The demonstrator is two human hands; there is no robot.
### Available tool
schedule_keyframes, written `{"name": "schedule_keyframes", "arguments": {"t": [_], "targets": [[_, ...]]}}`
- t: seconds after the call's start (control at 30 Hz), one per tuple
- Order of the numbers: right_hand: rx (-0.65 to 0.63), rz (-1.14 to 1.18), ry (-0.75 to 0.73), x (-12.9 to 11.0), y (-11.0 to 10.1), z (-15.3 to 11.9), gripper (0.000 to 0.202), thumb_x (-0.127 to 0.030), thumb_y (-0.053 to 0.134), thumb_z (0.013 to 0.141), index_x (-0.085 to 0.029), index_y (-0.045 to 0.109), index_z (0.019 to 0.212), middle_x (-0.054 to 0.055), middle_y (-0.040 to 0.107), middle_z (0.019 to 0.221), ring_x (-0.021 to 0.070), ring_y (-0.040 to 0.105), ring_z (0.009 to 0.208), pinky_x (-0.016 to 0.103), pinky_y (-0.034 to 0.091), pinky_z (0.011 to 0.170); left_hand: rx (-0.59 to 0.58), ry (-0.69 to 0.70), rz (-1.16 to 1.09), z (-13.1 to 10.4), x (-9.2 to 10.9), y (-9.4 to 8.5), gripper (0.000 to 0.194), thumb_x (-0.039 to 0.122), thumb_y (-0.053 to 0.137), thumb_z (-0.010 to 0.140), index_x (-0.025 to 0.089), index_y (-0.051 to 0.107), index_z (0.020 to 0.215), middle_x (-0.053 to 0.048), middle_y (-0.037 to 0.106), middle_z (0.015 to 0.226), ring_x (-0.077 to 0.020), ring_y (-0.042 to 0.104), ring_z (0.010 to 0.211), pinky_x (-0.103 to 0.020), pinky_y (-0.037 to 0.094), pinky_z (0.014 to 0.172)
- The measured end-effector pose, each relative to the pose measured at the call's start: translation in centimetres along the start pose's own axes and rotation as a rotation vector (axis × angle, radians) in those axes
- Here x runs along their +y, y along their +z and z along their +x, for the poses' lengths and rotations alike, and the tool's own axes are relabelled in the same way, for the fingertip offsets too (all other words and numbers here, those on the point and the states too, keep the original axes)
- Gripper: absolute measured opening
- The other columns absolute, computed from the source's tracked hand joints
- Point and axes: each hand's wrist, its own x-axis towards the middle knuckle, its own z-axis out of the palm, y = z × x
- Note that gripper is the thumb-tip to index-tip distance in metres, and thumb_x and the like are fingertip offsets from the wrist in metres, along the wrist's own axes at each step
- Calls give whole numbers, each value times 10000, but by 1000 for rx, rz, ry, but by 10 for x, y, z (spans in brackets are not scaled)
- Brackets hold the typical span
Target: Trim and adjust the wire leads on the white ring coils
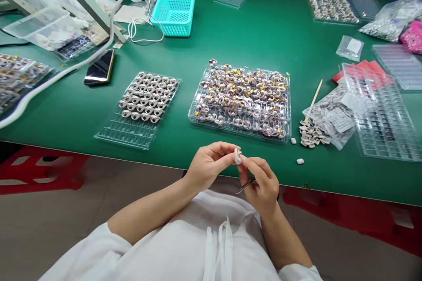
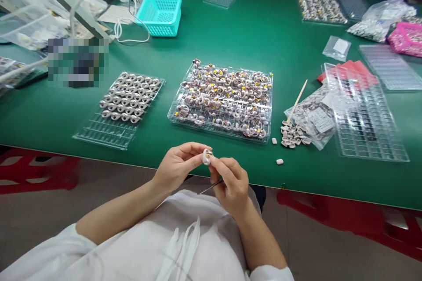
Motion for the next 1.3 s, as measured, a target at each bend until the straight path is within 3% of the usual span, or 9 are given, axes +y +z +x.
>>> {"name": "schedule_keyframes", "arguments": {"t": [0.17, 0.43, 0.63, 0.73, 0.93, 1.3], "targets": [[-6, 71, 31, -1, -6, 4, 480, 9, 652, 845, -265, 629, 1239, 51, 696, 966, 156, 659, 839, 282, 566, 704, -36, -13, 6, 0, 4, 0, 198, 271, 853, 716, 142, 770, 840, -26, 762, 787, -123, 693, 728, -217, 575, 726], [-99, 382, 400, 1, -19, -1, 209, -146, 613, 927, -258, 678, 1091, 42, 663, 955, 124, 595, 722, 240, 462, 562, -90, 21, 113, 1, 7, 0, 242, 328, 832, 733, 127, 738, 830, -41, 725, 767, -133, 658, 701, -245, 550, 711], [-70, 484, 567, 6, -14, -5, 220, -228, 663, 910, -250, 669, 1129, 31, 673, 920, 130, 624, 731, 235, 513, 601, -121, 28, 183, 2, 2, 2, 242, 343, 805, 764, 130, 733, 855, -60, 738, 799, -163, 685, 746, -269, 567, 735], [-53, 539, 642, 8, -12, -6, 171, -232, 700, 885, -237, 691, 1057, 32, 693, 911, 138, 646, 751, 239, 532, 631, -127, 26, 192, 1, 1, 1, 228, 333, 800, 769, 131, 733, 851, -54, 738, 782, -162, 688, 738, -265, 568, 728], [-25, 643, 593, 7, -16, -2, 73, -204, 718, 867, -216, 730, 938, 41, 690, 875, 142, 637, 760, 240, 513, 613, -169, 57, 260, 2, -1, -4, 180, 307, 755, 814, 136, 735, 867, -54, 740, 786, -156, 685, 742, -252, 559, 726], [20, 635, 529, 4, -10, 6, 153, -185, 716, 866, -266, 776, 981, 44, 723, 883, 153, 662, 746, 242, 496, 539, -147, 106, 368, 3, -4, -7, 196, 310, 745, 824, 137, 776, 911, -87, 778, 835, -187, 717, 762, -263, 577, 715]]}}
